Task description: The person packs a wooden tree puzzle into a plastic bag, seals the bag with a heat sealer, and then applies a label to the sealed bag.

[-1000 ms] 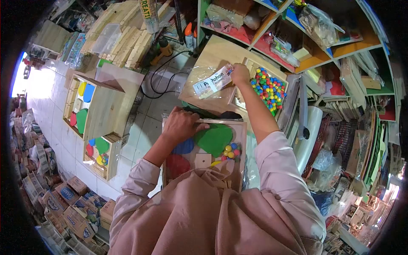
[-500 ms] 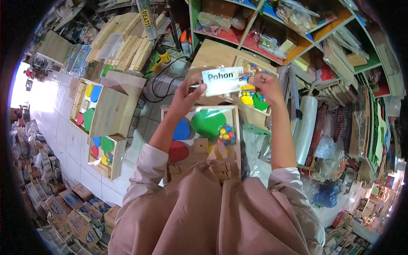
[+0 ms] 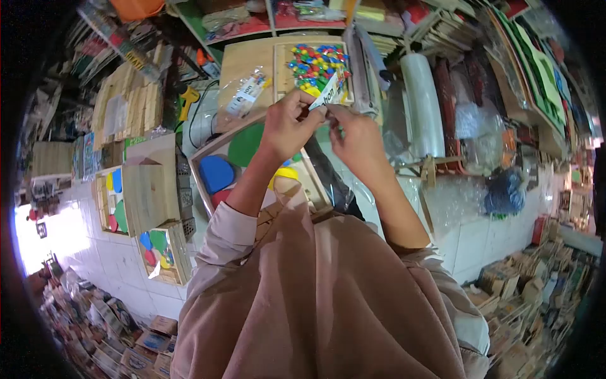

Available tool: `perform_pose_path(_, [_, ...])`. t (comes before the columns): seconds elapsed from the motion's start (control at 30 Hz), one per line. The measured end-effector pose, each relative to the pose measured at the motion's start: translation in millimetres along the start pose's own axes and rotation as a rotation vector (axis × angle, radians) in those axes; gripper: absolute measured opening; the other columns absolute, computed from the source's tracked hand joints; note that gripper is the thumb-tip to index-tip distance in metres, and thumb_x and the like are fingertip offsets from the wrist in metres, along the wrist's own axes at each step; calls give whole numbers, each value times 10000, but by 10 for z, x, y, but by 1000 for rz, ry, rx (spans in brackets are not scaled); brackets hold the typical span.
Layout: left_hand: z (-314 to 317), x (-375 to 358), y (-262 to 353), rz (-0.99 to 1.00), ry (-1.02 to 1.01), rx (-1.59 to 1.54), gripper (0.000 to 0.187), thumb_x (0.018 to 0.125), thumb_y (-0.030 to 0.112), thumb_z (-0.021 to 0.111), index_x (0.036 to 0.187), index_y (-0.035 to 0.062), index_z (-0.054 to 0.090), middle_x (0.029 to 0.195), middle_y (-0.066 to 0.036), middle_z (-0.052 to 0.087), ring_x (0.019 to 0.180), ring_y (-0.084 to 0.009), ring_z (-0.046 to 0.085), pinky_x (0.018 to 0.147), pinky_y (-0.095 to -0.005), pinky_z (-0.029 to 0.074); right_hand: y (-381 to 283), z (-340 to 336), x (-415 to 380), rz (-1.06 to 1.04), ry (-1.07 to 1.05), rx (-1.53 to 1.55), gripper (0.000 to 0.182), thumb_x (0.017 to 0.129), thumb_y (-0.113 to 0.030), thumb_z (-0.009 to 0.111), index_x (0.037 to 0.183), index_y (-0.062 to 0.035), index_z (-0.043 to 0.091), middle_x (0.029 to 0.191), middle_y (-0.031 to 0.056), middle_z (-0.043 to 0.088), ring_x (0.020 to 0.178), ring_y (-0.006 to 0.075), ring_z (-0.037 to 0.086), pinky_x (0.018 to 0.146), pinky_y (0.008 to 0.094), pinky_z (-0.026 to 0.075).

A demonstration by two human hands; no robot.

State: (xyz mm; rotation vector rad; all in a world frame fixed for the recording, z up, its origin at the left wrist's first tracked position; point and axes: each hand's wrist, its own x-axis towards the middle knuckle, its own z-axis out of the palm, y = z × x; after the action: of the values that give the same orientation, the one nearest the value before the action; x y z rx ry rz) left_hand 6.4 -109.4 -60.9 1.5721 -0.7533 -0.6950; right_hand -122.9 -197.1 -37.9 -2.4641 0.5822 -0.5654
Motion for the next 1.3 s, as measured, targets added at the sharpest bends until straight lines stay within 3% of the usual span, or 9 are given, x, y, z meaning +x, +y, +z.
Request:
perform_pose_path(0.17, [138,122,-170,104,-229,-12,221,841,171,611,946,-22,591,795,-58,632,700,-93,596,664,-239,480,573,-359,-355,214,268,49,156,779,-35,579,923,-20,636,798,201,629,664,327,621,593,376,489])
perform_pose_path(0.3, [279,364,-648,452,-538,695,225,784,61,545,999,38,610,1003,-81,646,993,-242,599,875,-362,449,963,-578,-652,375,314,44,153,810,2,564,935,-22,651,790,180,643,658,243,635,613,301,484])
perform_pose_path(0.33, [361,408,-728,277,-649,768,332,744,20,520,1050,98,624,1155,-82,597,1175,-293,483,989,-516,321,1072,-582,-727,354,347,50,157,810,9,566,939,-18,652,786,175,645,663,224,635,619,289,482])
perform_pose_path(0.43, [567,459,-1012,522,-577,1171,362,723,33,562,1074,101,614,1194,-99,579,1161,-291,506,997,-613,268,1192,-619,-885,337,366,160,160,804,68,544,924,29,643,852,130,665,784,152,622,709,242,472])
perform_pose_path(0.53, [665,547,-1112,356,-648,1436,343,734,56,560,1061,126,636,1171,-85,597,1147,-295,522,1002,-694,134,1195,-653,-959,200,397,206,216,780,111,524,925,15,652,934,143,664,881,178,634,775,255,478])
perform_pose_path(0.63, [674,712,-1012,-69,-932,1536,303,795,82,510,1046,155,665,1130,-53,625,1134,-293,531,983,-680,160,1242,-677,-992,113,405,179,269,759,137,513,930,-4,665,966,154,659,917,178,631,790,278,490])
perform_pose_path(0.93, [304,795,-364,554,-706,853,64,692,205,630,671,153,598,834,-42,581,922,-228,549,824,-426,316,1494,-439,-806,454,601,793,102,831,64,548,903,85,618,866,125,640,745,159,635,709,254,529])
perform_pose_path(1.17, [209,788,248,596,-620,875,126,656,203,676,719,129,595,856,-53,556,966,-247,526,886,-402,318,1732,-363,-661,663,-146,936,57,789,31,621,844,41,612,771,103,640,680,163,640,628,261,541])
perform_pose_path(1.3, [172,614,401,637,-569,736,216,638,127,705,831,82,619,964,-99,577,1044,-296,518,930,-404,375,1598,-228,-471,701,-213,911,64,777,26,637,831,42,606,758,93,637,670,167,647,609,259,547])
